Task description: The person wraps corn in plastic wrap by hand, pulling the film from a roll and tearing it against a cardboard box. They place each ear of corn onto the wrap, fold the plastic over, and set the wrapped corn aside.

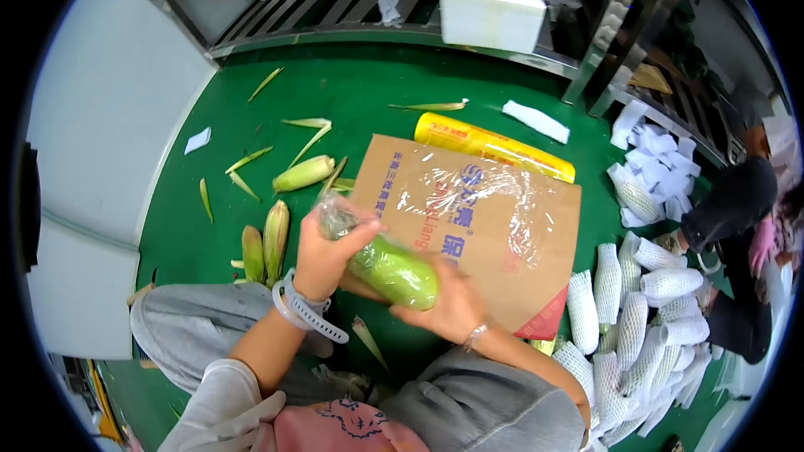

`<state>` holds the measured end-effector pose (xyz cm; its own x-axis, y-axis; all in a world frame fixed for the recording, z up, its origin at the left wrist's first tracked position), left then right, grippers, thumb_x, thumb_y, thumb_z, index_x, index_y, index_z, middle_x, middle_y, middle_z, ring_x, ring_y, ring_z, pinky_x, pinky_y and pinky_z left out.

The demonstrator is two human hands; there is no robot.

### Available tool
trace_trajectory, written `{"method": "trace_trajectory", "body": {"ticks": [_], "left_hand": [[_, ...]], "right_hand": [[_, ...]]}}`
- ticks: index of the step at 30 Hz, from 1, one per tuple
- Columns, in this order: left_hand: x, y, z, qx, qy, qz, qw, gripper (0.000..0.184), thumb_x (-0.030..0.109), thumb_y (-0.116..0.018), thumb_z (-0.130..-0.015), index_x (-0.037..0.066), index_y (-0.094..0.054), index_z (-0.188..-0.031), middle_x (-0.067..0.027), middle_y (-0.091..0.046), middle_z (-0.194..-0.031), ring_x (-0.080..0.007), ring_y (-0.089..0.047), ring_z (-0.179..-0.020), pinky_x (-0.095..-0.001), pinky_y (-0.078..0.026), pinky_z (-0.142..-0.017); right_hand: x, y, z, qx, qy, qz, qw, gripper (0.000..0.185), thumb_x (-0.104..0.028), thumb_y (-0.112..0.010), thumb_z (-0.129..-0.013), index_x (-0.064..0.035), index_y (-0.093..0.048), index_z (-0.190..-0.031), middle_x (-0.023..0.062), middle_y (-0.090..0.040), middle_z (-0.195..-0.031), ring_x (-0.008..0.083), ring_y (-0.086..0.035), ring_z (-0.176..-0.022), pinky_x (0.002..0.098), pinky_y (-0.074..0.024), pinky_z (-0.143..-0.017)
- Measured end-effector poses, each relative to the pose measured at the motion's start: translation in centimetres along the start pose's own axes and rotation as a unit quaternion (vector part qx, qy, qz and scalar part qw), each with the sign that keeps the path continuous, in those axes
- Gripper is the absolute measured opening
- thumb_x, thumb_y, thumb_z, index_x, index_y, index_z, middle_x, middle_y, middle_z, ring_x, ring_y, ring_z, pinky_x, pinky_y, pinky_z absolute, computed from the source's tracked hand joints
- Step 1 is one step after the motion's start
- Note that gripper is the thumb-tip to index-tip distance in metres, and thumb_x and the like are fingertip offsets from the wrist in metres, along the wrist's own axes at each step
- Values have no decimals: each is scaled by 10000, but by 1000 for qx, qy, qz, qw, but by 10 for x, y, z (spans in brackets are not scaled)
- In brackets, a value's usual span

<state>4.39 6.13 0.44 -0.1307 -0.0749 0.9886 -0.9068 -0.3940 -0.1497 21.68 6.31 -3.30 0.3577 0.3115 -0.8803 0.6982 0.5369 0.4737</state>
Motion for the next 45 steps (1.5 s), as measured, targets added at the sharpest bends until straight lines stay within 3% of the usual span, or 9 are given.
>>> {"method": "trace_trajectory", "body": {"ticks": [7,11,13,16,20,24,30,37,45], "left_hand": [[-55,-32,0,-319,126,-481,807,329,308,-501,-914,-3,-563,-1002,-152,-626,-891,-186,-639,-750,-288,-504,-658],[-93,-24,3,-543,260,96,793,373,315,-437,-901,69,-486,-1178,-128,-619,-833,-217,-625,-801,-272,-500,-683],[-105,95,-79,-66,102,-15,992,267,106,-536,-825,53,-526,-1086,-101,-591,-964,-233,-571,-798,-331,-477,-632],[-130,253,-97,203,-59,-674,708,750,537,-626,-740,-63,-486,-1168,-255,-499,-1181,-380,-464,-1105,-440,-368,-944],[-170,320,-28,165,311,-809,471,1006,626,-688,-606,0,-373,-1328,-215,-210,-1447,-346,-164,-1347,-495,-182,-1076],[-186,323,-28,143,227,-808,524,926,478,-750,-601,21,-356,-1303,-215,-358,-1353,-343,-271,-1297,-488,-195,-1063],[-83,191,-90,194,-147,-457,855,652,172,-753,-672,9,-431,-1215,-169,-533,-1177,-333,-546,-1020,-372,-426,-880],[16,-75,-91,-159,-347,-474,793,711,114,-789,-596,86,-464,-1228,-170,-539,-1084,-333,-523,-987,-401,-434,-858],[-104,-172,-100,-355,-206,-537,737,823,152,-789,-550,146,-418,-1285,-199,-515,-1068,-382,-463,-1040,-434,-408,-884]], "right_hand": [[-48,53,41,191,345,444,805,538,-233,-774,-527,-44,-614,-1004,147,-581,-948,267,-599,-800,339,-483,-634],[13,78,87,314,196,319,872,550,-263,-785,-564,-6,-597,-1012,159,-598,-891,294,-601,-795,359,-494,-670],[55,105,130,386,31,253,887,604,-234,-770,-601,25,-543,-1098,173,-610,-925,311,-600,-823,371,-484,-744],[107,136,222,514,-183,210,811,572,-172,-730,-653,10,-520,-1153,165,-615,-990,254,-601,-858,334,-461,-787],[122,162,289,475,-271,328,770,604,-273,-747,-667,-22,-519,-1167,176,-611,-1001,329,-609,-841,371,-476,-766],[117,166,274,352,-269,616,651,531,-344,-680,-749,-48,-524,-1162,135,-584,-978,352,-590,-744,410,-479,-659],[95,152,82,255,-231,401,849,328,-350,-651,-782,-26,-622,-748,141,-612,-647,325,-593,-576,394,-480,-554],[156,102,37,64,-307,3,950,282,-274,-607,-837,-13,-624,-733,124,-654,-679,208,-617,-550,296,-478,-499],[145,172,90,206,23,-595,777,276,-136,-507,-863,-46,-533,-603,72,-555,-1007,147,-522,-923,317,-431,-813]]}}
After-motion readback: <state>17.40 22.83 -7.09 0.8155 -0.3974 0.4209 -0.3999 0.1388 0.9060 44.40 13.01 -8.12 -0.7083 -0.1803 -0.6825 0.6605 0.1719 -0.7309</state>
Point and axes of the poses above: each hand's wrist, its own z-axis away from the middle knuckle, its own y-axis out of the back of the hand, x = y × z, the point moved 8 cm from there along -z, towards the middle knuckle
